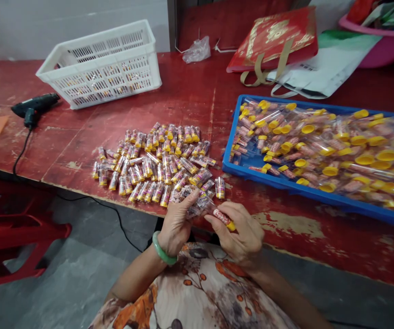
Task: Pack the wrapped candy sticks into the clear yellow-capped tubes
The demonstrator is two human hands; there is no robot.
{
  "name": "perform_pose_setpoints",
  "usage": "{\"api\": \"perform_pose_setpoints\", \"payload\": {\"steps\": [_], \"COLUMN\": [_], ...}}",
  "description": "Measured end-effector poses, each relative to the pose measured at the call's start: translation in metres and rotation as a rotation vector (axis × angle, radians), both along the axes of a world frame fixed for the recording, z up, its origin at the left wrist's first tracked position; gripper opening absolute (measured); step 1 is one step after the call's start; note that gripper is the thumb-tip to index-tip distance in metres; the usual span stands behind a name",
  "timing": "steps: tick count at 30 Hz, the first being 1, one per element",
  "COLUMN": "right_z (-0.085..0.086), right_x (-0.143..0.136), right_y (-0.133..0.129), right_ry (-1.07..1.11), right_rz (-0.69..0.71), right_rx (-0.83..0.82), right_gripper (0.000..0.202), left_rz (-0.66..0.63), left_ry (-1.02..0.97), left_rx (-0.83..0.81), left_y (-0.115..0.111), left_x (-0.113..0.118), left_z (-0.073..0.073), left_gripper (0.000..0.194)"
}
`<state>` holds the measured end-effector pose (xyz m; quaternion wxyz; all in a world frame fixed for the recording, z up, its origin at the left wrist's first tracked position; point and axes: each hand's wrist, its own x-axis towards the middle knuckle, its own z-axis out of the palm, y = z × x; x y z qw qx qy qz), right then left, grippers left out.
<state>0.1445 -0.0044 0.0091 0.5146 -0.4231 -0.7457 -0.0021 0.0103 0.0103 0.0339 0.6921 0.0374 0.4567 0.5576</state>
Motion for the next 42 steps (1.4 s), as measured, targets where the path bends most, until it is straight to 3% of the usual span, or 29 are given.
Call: {"api": "perform_pose_setpoints", "payload": {"steps": [9, 11, 14, 16, 20, 26, 32, 36, 42], "right_z": [-0.012, -0.009, 0.001, 0.008, 0.006, -0.010, -0.008, -0.009, -0.010], "right_x": [-0.009, -0.006, 0.004, 0.011, 0.011, 0.002, 0.003, 0.001, -0.003], "right_y": [0.003, 0.005, 0.007, 0.007, 0.007, 0.013, 0.012, 0.009, 0.004], "right_ry": [-0.050, -0.022, 0.007, -0.004, 0.051, -0.054, 0.051, 0.121, 0.179], "right_rz": [-0.048, 0.053, 0.335, 0.436, 0.305, 0.123, 0.193, 0.145, 0.083], "right_rx": [0.091, 0.021, -0.248, -0.343, -0.215, 0.008, -0.086, -0.087, -0.084], "right_gripper": [0.035, 0.035, 0.034, 0.032, 0.024, 0.021, 0.026, 0.024, 0.018], "left_rz": [-0.004, -0.018, -0.019, -0.011, -0.060, -0.075, -0.071, -0.082, -0.118], "left_ry": [0.091, 0.100, 0.086, 0.071, 0.041, -0.001, 0.027, 0.042, 0.069], "left_rx": [0.226, 0.233, 0.184, 0.186, 0.176, 0.134, 0.198, 0.204, 0.161], "left_y": [-0.006, -0.006, -0.005, -0.004, -0.006, -0.011, -0.012, -0.013, -0.018], "left_x": [0.005, 0.003, -0.004, -0.008, -0.006, 0.002, 0.003, 0.005, 0.005], "left_z": [-0.007, -0.009, -0.012, -0.012, -0.011, -0.014, -0.011, -0.009, -0.007], "left_gripper": [0.027, 0.027, 0.028, 0.031, 0.033, 0.042, 0.041, 0.030, 0.034]}}
